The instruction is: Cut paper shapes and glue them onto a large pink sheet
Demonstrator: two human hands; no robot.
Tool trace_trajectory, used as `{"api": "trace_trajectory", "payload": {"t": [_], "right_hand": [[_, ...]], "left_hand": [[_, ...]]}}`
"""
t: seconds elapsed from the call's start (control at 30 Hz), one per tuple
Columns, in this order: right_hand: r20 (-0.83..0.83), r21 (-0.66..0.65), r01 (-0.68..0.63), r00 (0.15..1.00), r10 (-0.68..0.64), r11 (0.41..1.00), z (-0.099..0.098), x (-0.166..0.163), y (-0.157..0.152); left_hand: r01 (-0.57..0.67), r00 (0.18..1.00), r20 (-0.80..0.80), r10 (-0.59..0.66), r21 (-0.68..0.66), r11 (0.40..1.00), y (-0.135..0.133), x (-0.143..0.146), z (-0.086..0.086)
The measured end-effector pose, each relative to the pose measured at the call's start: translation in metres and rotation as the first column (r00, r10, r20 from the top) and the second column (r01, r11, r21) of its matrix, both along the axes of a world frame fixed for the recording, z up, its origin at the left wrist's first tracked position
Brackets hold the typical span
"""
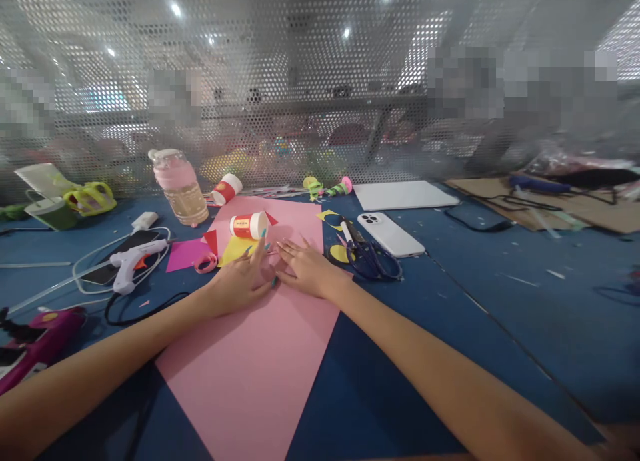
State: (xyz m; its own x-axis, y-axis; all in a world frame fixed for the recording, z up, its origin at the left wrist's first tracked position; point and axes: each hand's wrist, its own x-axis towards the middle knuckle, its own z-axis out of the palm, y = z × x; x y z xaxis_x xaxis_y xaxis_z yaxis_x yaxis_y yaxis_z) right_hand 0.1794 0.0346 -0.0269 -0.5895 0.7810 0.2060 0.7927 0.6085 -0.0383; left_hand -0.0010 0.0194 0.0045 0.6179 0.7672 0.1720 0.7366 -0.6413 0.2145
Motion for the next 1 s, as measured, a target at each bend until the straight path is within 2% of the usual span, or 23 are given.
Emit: {"api": "trace_trajectory", "payload": {"t": [0.23,0.6,1.0], "right_hand": [[-0.001,0.014,-0.008,1.0,0.008,1.0,-0.002,0.0,-0.001],[0.004,-0.023,0.003,1.0,-0.003,1.0,0.0,0.0,-0.002],[0.001,-0.053,-0.004,1.0,0.004,0.999,0.0,0.0,0.0]], "left_hand": [[0.023,0.999,-0.032,-0.022,0.019,1.0,-0.002,0.002,0.002],[0.052,0.999,-0.008,-0.052,0.098,0.994,0.001,0.001,-0.009],[0.054,0.997,-0.053,-0.05,0.082,0.995,0.001,0.002,-0.01]]}}
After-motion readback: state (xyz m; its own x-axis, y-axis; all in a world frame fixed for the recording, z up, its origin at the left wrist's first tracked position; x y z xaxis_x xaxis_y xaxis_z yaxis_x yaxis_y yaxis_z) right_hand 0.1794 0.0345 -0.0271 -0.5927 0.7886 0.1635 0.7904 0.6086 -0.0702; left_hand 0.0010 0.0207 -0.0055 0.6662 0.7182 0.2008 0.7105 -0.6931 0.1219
